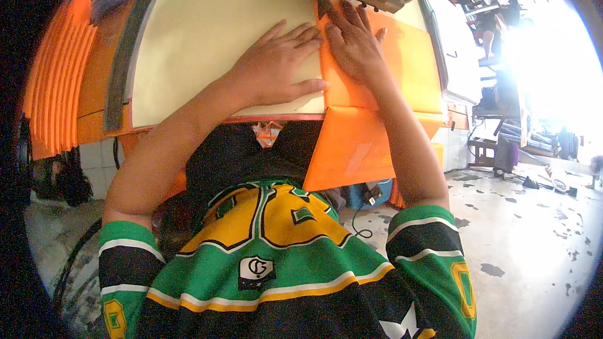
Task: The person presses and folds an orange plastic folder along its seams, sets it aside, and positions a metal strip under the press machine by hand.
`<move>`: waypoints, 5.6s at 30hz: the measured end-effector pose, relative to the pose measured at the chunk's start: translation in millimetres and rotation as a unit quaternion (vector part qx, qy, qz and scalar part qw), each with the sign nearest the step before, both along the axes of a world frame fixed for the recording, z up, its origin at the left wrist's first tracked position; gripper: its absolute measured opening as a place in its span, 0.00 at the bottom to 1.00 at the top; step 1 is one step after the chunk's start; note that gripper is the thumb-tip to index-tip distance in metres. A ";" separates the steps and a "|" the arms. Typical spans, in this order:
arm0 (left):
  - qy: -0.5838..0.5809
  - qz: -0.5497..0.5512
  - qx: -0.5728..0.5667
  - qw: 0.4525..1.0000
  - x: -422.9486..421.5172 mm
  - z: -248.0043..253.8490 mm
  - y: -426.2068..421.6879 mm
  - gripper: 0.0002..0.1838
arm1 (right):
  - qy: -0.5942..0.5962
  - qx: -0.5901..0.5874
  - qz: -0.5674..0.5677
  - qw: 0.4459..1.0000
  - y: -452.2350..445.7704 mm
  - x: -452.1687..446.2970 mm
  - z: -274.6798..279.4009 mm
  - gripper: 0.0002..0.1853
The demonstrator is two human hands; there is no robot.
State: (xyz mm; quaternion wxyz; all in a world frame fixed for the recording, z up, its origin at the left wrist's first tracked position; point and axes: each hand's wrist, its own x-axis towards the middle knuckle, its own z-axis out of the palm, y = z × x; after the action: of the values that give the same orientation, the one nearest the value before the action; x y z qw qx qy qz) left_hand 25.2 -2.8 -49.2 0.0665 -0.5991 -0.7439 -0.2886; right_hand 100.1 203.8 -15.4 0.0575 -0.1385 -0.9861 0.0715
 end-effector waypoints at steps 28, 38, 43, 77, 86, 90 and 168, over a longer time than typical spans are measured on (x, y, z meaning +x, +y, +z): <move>0.002 0.010 0.008 1.000 0.1 -1.3 3.0 0.46 | 0.010 0.023 -0.020 0.999 0.4 -7.2 -7.2 0.32; 0.008 0.011 0.014 1.000 0.5 -4.1 4.9 0.46 | 0.022 0.027 -0.024 0.999 4.4 -6.4 -9.4 0.32; 0.014 0.016 0.012 1.000 1.6 -4.5 3.9 0.47 | 0.019 0.025 -0.020 0.999 5.3 -6.6 -9.9 0.32; 0.019 0.036 0.028 0.999 8.5 -5.0 6.3 0.48 | 0.041 0.019 -0.022 0.999 -0.2 -4.5 -8.8 0.30; 0.000 0.032 0.009 0.999 8.5 1.0 9.6 0.50 | 0.018 0.011 -0.029 0.999 -3.6 -8.4 -3.3 0.31; 0.007 0.064 0.036 0.997 17.4 -4.3 18.5 0.51 | 0.003 0.000 -0.031 1.000 1.2 -8.5 -8.4 0.32; -0.009 0.065 -0.005 0.998 18.6 2.1 17.3 0.57 | 0.024 0.009 0.017 1.000 34.1 -12.9 -31.0 0.27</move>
State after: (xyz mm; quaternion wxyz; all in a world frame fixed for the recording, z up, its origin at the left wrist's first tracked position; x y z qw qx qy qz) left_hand 43.8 14.5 -47.1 0.0751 -0.5474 -0.7829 -0.2859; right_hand 87.2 237.9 -46.4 0.0811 -0.1199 -0.9872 0.0666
